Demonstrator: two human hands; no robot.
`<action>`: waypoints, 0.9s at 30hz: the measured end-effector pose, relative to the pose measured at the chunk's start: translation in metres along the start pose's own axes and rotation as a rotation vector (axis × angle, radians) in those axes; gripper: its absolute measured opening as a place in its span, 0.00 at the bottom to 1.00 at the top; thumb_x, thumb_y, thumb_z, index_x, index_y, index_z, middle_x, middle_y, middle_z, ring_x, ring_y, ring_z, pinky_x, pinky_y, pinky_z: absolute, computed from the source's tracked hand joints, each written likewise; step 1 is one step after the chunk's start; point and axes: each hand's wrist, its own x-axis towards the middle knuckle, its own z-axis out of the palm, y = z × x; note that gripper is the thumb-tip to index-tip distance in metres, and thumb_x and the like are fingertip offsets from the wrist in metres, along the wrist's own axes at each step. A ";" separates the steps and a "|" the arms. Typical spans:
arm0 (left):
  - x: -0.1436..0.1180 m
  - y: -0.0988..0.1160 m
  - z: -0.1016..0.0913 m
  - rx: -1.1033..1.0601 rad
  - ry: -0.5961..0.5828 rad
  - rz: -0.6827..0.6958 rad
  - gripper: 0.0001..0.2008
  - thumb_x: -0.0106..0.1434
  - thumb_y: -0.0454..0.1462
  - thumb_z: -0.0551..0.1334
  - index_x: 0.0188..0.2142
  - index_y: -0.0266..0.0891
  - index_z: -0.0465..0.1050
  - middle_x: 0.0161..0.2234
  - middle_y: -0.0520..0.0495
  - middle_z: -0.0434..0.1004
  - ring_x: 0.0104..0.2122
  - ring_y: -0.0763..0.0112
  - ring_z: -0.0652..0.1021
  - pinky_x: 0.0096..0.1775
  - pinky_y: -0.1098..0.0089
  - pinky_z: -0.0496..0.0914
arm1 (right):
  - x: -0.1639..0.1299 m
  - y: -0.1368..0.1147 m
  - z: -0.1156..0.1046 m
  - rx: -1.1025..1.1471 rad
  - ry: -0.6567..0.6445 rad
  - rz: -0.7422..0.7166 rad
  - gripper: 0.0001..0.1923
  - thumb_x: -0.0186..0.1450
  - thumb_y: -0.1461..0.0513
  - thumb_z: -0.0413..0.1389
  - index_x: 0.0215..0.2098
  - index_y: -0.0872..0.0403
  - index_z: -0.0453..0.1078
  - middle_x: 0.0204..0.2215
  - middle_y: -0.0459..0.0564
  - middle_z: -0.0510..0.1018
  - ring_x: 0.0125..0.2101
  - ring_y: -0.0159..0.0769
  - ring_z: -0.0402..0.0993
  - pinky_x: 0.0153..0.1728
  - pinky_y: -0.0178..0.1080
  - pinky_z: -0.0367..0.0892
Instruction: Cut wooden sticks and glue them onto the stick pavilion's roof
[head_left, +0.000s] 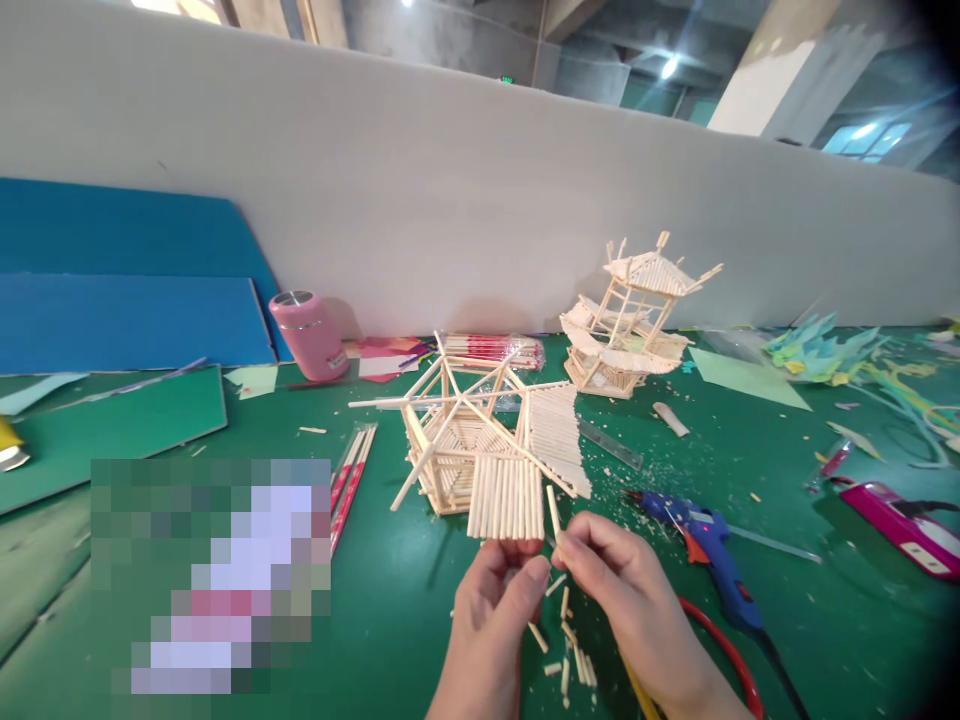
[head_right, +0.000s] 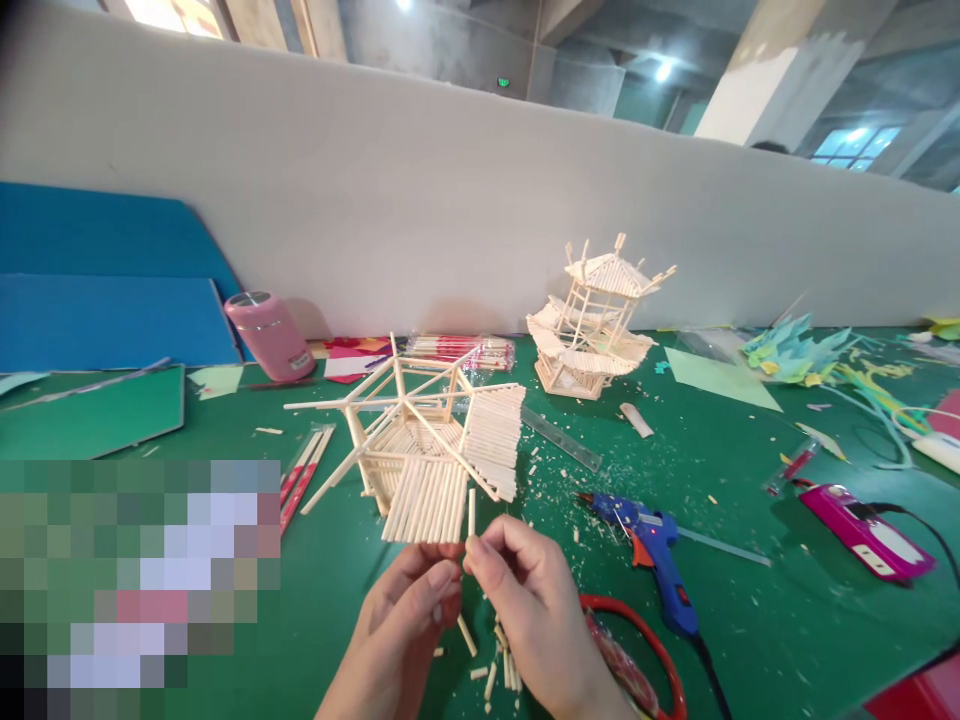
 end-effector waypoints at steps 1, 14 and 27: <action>0.000 0.000 0.000 0.001 0.012 0.013 0.12 0.49 0.41 0.68 0.30 0.36 0.74 0.26 0.50 0.71 0.27 0.73 0.67 0.30 0.74 0.62 | 0.001 -0.001 0.000 -0.001 -0.008 0.002 0.16 0.64 0.53 0.49 0.22 0.53 0.60 0.19 0.40 0.59 0.22 0.29 0.53 0.23 0.32 0.51; 0.007 0.003 -0.003 -0.036 0.081 0.070 0.11 0.51 0.41 0.67 0.23 0.35 0.72 0.19 0.54 0.67 0.23 0.75 0.65 0.28 0.74 0.62 | 0.010 -0.006 -0.001 -0.034 -0.021 0.066 0.17 0.63 0.52 0.49 0.22 0.53 0.59 0.18 0.38 0.55 0.21 0.28 0.49 0.22 0.33 0.49; 0.009 -0.001 -0.006 -0.007 0.077 0.103 0.12 0.53 0.42 0.65 0.20 0.35 0.70 0.19 0.53 0.67 0.23 0.75 0.64 0.28 0.74 0.60 | 0.011 -0.004 0.000 -0.025 -0.009 0.069 0.16 0.63 0.53 0.50 0.22 0.54 0.60 0.18 0.39 0.57 0.21 0.28 0.50 0.22 0.32 0.50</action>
